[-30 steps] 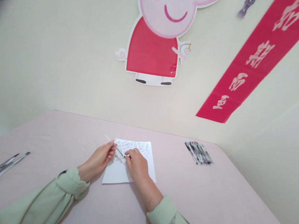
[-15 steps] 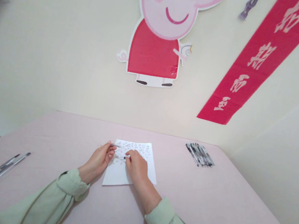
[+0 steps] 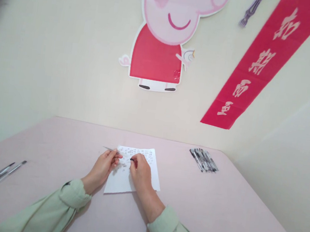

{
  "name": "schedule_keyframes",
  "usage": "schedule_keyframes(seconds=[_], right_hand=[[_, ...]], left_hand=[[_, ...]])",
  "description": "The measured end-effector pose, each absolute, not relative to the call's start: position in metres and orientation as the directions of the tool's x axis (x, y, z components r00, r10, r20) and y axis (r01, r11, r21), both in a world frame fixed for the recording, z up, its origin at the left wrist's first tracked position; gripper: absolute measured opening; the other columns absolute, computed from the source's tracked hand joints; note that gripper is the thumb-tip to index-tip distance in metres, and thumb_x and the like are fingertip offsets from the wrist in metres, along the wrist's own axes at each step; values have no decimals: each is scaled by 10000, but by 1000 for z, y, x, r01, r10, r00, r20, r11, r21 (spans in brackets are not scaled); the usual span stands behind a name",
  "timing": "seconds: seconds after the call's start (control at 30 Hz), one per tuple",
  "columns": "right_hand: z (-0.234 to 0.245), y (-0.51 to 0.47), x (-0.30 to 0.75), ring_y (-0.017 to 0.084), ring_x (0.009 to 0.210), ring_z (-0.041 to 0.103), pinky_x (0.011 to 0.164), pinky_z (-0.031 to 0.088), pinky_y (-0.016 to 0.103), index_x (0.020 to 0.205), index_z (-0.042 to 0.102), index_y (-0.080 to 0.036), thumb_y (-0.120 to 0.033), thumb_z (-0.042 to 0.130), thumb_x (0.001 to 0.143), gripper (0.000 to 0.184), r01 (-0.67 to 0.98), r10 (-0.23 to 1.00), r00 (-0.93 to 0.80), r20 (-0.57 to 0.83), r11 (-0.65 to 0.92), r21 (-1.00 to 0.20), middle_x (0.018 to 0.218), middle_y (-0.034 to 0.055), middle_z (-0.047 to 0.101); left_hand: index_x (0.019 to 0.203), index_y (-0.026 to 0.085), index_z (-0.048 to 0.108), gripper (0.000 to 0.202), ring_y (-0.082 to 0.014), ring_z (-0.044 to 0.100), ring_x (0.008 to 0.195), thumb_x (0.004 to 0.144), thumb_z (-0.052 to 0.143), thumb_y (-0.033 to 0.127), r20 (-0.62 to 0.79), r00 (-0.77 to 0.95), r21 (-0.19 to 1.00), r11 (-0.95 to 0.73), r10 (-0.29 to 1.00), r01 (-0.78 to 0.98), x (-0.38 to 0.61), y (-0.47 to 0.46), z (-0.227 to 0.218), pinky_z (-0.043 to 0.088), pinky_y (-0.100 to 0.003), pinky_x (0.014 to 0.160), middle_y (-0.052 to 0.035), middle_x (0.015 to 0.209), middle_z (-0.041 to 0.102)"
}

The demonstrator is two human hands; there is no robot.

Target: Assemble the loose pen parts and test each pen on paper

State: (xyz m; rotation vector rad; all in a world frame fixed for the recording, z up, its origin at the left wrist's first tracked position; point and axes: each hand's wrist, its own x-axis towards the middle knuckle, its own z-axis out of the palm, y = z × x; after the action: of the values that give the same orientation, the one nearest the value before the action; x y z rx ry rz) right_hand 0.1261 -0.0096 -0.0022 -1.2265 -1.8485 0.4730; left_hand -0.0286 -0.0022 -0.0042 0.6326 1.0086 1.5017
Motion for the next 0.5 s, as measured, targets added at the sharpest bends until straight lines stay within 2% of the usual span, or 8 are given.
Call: schedule_keyframes(seconds=[0.17, 0.5], right_hand=[[-7, -7, 126, 164, 746, 555, 696, 449, 284, 856, 551, -213, -153, 493, 812, 94, 525, 871, -148, 468, 470, -709, 832, 14, 573], [-1, -9, 124, 169, 749, 548, 701, 450, 297, 832, 533, -214, -149, 473, 808, 92, 519, 882, -140, 450, 453, -725, 819, 13, 556]], left_hand=[[724, 126, 556, 392, -55, 502, 489, 676, 727, 476, -113, -180, 895, 21, 977, -446, -27, -4, -6, 369, -174, 444, -41, 693, 665], [756, 121, 579, 356, -57, 502, 468, 722, 696, 456, -73, -138, 930, 18, 988, -368, -23, -5, -5, 389, -180, 453, -46, 700, 677]])
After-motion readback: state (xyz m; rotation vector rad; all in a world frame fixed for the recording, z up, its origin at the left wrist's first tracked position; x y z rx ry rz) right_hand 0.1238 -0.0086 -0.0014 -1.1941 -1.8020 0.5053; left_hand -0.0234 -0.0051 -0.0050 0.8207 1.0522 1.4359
